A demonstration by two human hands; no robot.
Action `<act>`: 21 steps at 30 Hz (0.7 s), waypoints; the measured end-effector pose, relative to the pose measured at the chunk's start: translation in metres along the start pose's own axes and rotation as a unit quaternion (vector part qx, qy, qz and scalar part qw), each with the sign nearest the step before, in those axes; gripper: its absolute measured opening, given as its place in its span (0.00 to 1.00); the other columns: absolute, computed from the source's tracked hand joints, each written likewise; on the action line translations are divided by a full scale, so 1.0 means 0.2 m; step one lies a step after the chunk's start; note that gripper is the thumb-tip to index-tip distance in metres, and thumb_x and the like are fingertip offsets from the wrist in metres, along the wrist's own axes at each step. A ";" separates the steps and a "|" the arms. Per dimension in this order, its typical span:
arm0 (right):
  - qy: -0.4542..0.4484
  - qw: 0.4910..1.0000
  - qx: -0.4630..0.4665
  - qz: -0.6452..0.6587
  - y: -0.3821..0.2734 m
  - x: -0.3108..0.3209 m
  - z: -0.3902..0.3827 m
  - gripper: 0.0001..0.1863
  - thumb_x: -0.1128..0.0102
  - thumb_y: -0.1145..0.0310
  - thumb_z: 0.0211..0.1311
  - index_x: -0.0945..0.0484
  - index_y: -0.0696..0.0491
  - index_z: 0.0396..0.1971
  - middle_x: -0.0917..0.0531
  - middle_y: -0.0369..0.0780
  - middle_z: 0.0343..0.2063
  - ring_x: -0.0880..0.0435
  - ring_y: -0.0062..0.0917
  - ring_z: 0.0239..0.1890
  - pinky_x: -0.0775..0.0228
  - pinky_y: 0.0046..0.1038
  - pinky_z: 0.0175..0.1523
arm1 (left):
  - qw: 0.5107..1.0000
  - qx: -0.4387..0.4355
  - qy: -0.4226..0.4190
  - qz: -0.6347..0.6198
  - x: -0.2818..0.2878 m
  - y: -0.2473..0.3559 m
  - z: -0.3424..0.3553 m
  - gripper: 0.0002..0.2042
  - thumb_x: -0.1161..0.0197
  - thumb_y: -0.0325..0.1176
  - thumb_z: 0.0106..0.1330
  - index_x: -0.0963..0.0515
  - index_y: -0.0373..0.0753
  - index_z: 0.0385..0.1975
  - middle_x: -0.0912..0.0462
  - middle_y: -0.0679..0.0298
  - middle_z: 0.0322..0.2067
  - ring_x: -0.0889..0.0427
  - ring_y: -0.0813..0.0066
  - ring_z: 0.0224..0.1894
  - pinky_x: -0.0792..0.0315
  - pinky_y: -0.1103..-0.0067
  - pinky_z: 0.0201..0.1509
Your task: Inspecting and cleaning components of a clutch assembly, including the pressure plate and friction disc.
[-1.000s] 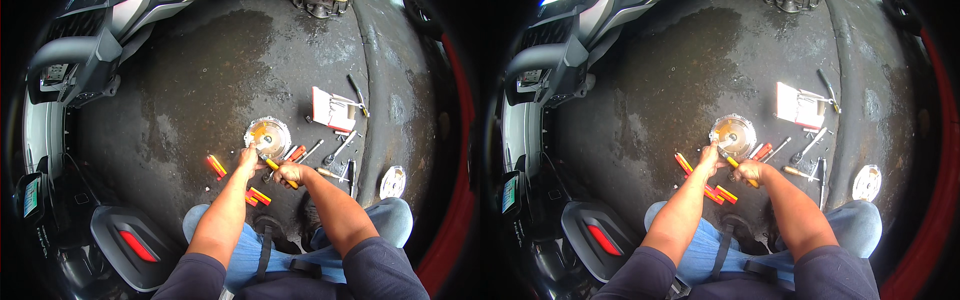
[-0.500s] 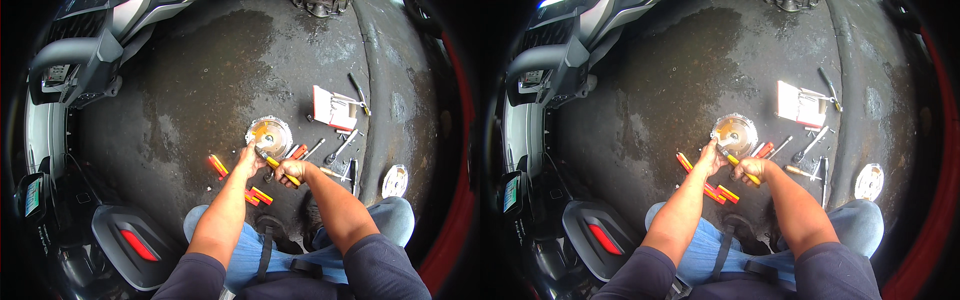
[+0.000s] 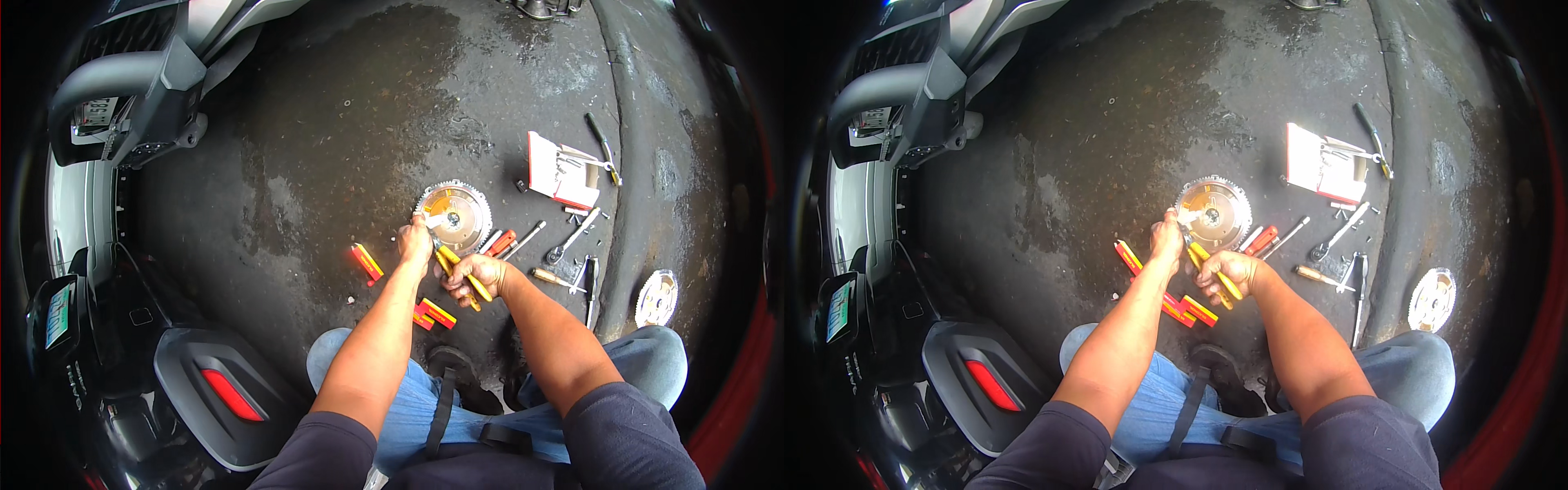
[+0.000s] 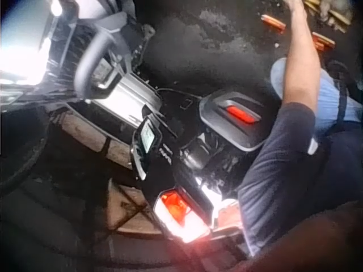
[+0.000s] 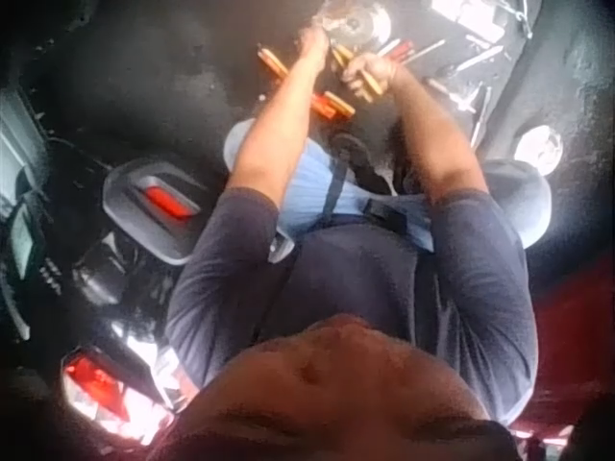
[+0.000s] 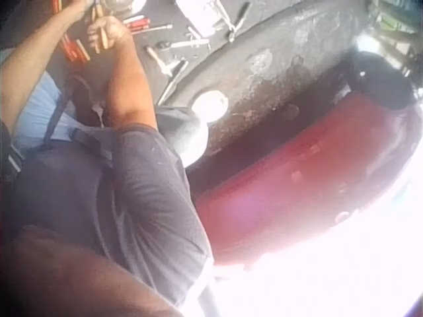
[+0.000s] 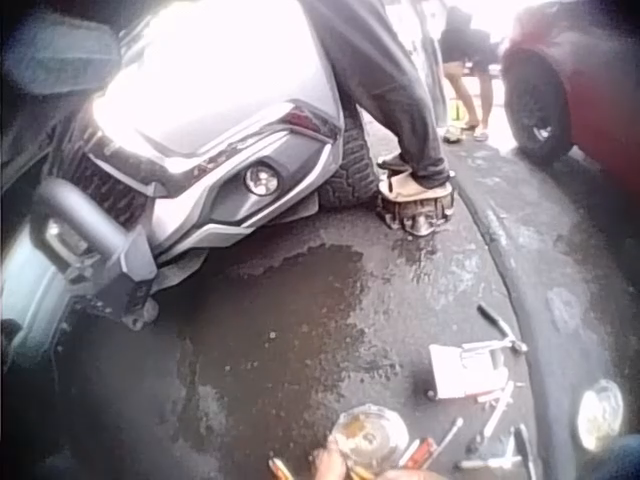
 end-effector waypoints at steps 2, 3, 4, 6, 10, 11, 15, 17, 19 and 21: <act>0.060 0.996 -0.002 -0.059 0.01 0.03 -0.01 0.14 0.44 0.73 0.53 0.29 0.52 0.42 0.31 0.32 0.19 0.32 0.20 0.20 0.33 0.24 0.25 | 1.000 -0.002 0.011 -0.009 -0.02 -0.05 0.03 0.27 0.50 0.50 0.65 0.22 0.25 0.36 0.19 0.52 0.37 0.21 0.63 0.37 0.30 0.68 0.43; 0.061 0.996 -0.002 -0.059 0.01 0.02 -0.02 0.14 0.44 0.73 0.53 0.29 0.52 0.42 0.31 0.32 0.19 0.32 0.20 0.20 0.33 0.24 0.25 | 1.000 -0.010 0.015 -0.004 -0.03 -0.06 0.04 0.28 0.51 0.51 0.65 0.22 0.24 0.36 0.19 0.48 0.36 0.20 0.60 0.38 0.29 0.67 0.43; 0.105 0.990 0.002 -0.092 0.01 0.02 -0.03 0.16 0.44 0.72 0.53 0.29 0.53 0.43 0.28 0.34 0.22 0.28 0.23 0.23 0.30 0.30 0.29 | 1.000 -0.018 0.018 0.000 -0.03 -0.07 0.05 0.29 0.52 0.51 0.65 0.22 0.23 0.36 0.18 0.45 0.35 0.19 0.56 0.38 0.28 0.65 0.43; 0.193 0.968 0.009 -0.158 -0.02 0.03 -0.06 0.19 0.42 0.68 0.53 0.29 0.54 0.46 0.21 0.39 0.28 0.21 0.29 0.29 0.24 0.40 0.37 | 1.000 -0.013 0.019 -0.007 -0.05 -0.10 0.09 0.28 0.53 0.51 0.65 0.22 0.24 0.38 0.18 0.44 0.37 0.19 0.55 0.40 0.28 0.65 0.44; 0.481 0.566 0.075 -0.665 -0.14 -0.23 -0.19 0.32 0.37 0.58 0.53 0.34 0.55 0.56 0.20 0.45 0.37 0.18 0.38 0.39 0.26 0.42 0.46 | 0.996 0.014 0.091 0.014 0.02 -0.20 0.21 0.27 0.53 0.50 0.66 0.22 0.26 0.41 0.19 0.44 0.41 0.19 0.53 0.45 0.28 0.65 0.49; 0.496 0.492 0.054 -0.713 -0.10 -0.32 -0.19 0.35 0.40 0.58 0.56 0.40 0.53 0.62 0.23 0.44 0.45 0.19 0.42 0.40 0.27 0.43 0.48 | 0.996 0.014 0.093 0.012 0.02 -0.21 0.21 0.27 0.53 0.50 0.66 0.22 0.26 0.41 0.19 0.44 0.41 0.19 0.53 0.45 0.28 0.65 0.49; 0.555 0.303 0.101 -0.769 0.02 -0.25 -0.21 0.28 0.52 0.69 0.62 0.43 0.51 0.63 0.29 0.45 0.49 0.19 0.42 0.40 0.26 0.41 0.46 | 0.996 0.025 0.073 -0.045 -0.07 -0.13 0.11 0.25 0.53 0.47 0.67 0.22 0.26 0.40 0.18 0.48 0.38 0.17 0.58 0.37 0.25 0.69 0.40; 0.559 0.345 0.052 -0.752 -0.02 -0.23 -0.25 0.26 0.52 0.69 0.62 0.41 0.51 0.61 0.29 0.46 0.48 0.19 0.40 0.40 0.25 0.40 0.45 | 0.997 0.015 0.067 -0.026 -0.07 -0.08 0.04 0.26 0.54 0.49 0.67 0.22 0.28 0.41 0.17 0.48 0.37 0.16 0.57 0.35 0.21 0.69 0.35; 0.560 0.398 0.005 -0.727 -0.05 -0.24 -0.26 0.21 0.50 0.71 0.61 0.37 0.51 0.55 0.27 0.47 0.44 0.19 0.39 0.40 0.24 0.37 0.43 | 0.996 0.040 0.013 -0.077 -0.07 -0.08 0.02 0.24 0.54 0.48 0.68 0.21 0.29 0.35 0.19 0.54 0.26 0.19 0.64 0.20 0.24 0.73 0.19; 0.555 0.420 -0.002 -0.718 -0.07 -0.26 -0.26 0.21 0.48 0.72 0.59 0.36 0.52 0.53 0.26 0.47 0.44 0.18 0.40 0.41 0.25 0.38 0.44 | 0.997 0.023 -0.001 -0.080 -0.05 -0.05 0.01 0.23 0.53 0.48 0.68 0.22 0.30 0.32 0.22 0.57 0.22 0.22 0.68 0.16 0.26 0.74 0.16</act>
Point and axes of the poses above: each hand's wrist, its own z-axis towards the middle knuckle, its own x-axis out of the back of the hand, y = z × x, the point moved 5 cm from there along z, towards the middle knuckle
